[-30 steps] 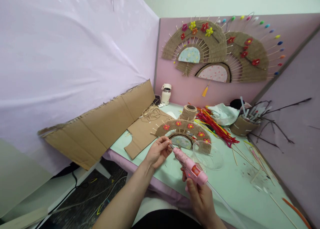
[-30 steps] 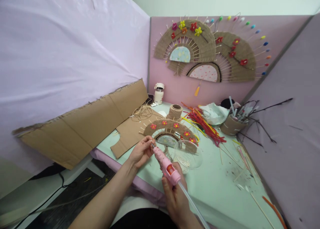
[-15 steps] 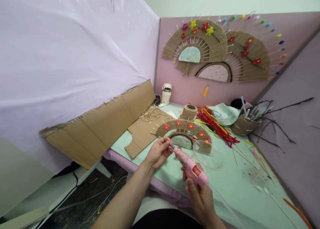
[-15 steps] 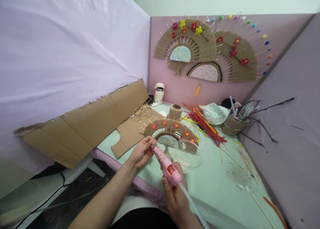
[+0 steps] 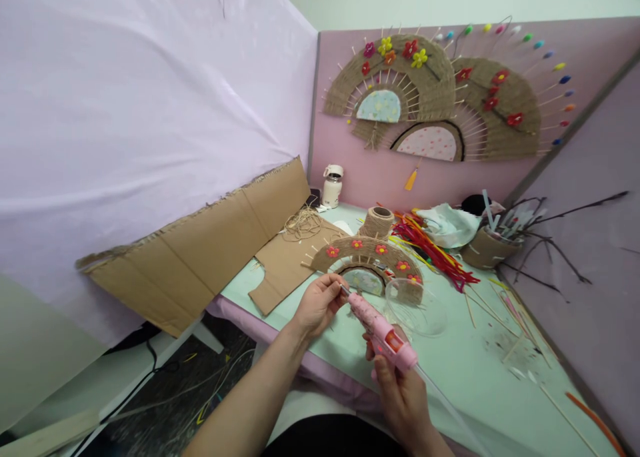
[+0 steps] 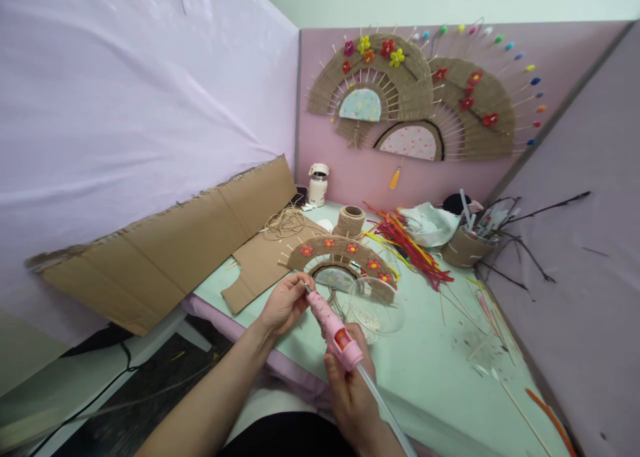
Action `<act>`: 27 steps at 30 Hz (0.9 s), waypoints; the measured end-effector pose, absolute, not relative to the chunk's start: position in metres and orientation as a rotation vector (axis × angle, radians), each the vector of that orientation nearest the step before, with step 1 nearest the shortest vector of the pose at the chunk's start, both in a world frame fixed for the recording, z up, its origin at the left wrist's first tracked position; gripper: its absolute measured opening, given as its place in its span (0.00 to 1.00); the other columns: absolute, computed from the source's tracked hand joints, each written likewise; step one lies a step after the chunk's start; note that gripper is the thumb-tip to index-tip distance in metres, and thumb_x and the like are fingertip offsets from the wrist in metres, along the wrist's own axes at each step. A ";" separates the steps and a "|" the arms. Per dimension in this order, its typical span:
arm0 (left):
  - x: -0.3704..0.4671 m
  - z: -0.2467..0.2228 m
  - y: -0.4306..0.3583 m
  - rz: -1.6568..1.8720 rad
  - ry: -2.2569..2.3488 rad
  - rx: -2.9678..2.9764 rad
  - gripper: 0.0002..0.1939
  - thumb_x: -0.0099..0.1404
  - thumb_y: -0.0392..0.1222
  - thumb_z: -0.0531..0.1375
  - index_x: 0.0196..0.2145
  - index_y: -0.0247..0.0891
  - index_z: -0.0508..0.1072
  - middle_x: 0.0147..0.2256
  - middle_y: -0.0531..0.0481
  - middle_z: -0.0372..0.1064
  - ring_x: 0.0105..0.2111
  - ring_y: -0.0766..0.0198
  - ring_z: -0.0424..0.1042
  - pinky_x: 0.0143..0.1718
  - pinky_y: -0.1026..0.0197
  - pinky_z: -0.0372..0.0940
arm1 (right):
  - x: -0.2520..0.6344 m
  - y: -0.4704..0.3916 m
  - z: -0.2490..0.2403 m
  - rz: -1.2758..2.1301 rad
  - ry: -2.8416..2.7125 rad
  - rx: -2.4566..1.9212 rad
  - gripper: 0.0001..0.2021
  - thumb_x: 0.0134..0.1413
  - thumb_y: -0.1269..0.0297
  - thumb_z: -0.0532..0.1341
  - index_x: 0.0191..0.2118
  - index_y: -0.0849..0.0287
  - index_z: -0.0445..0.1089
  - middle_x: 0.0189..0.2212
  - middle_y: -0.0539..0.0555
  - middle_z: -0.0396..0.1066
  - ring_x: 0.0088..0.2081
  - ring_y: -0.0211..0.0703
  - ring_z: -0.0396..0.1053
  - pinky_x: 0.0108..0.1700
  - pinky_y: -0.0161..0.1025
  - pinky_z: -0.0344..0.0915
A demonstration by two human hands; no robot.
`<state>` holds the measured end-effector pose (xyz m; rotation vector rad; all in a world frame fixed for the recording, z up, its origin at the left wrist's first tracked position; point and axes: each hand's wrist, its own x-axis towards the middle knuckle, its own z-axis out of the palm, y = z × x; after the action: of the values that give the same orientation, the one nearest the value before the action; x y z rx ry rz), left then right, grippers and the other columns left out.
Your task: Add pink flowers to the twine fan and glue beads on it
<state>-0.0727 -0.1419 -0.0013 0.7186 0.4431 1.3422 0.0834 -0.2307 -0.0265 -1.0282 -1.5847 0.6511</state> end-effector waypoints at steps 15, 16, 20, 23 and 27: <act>-0.072 -0.002 -0.142 1.370 0.444 0.740 0.18 0.47 0.48 0.71 0.26 0.31 0.72 0.25 0.52 0.66 0.24 0.73 0.61 0.28 0.68 0.57 | 0.076 -0.235 -0.017 0.683 -1.492 -1.088 0.17 0.59 0.48 0.54 0.40 0.57 0.65 0.29 0.53 0.67 0.29 0.42 0.66 0.29 0.38 0.62; -0.072 -0.003 -0.142 1.369 0.445 0.738 0.18 0.47 0.48 0.71 0.26 0.31 0.72 0.25 0.52 0.66 0.24 0.73 0.61 0.28 0.68 0.57 | 0.075 -0.235 -0.017 0.680 -1.497 -1.078 0.17 0.58 0.47 0.54 0.39 0.57 0.65 0.29 0.53 0.67 0.29 0.42 0.66 0.29 0.38 0.62; -0.072 -0.001 -0.142 1.367 0.447 0.726 0.19 0.47 0.49 0.71 0.25 0.31 0.72 0.24 0.52 0.66 0.24 0.73 0.61 0.28 0.68 0.57 | 0.074 -0.235 -0.016 0.667 -1.487 -1.072 0.17 0.58 0.46 0.54 0.38 0.57 0.66 0.27 0.52 0.67 0.28 0.42 0.66 0.29 0.38 0.62; -0.072 0.000 -0.142 1.368 0.452 0.722 0.19 0.46 0.49 0.72 0.26 0.31 0.72 0.24 0.52 0.66 0.24 0.73 0.61 0.28 0.68 0.57 | 0.073 -0.236 -0.014 0.680 -1.462 -1.098 0.18 0.58 0.46 0.54 0.38 0.57 0.66 0.28 0.53 0.68 0.29 0.43 0.66 0.30 0.39 0.63; -0.072 -0.001 -0.142 1.367 0.457 0.726 0.19 0.46 0.49 0.72 0.26 0.31 0.72 0.24 0.52 0.66 0.24 0.73 0.61 0.28 0.68 0.57 | 0.073 -0.236 -0.013 0.672 -1.471 -1.089 0.19 0.57 0.45 0.54 0.38 0.57 0.67 0.28 0.54 0.68 0.28 0.43 0.66 0.32 0.40 0.64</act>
<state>-0.0724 -0.1422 -0.0013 0.7259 0.4571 1.3672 0.0732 -0.2363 -0.0134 -1.0894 -1.4714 0.6719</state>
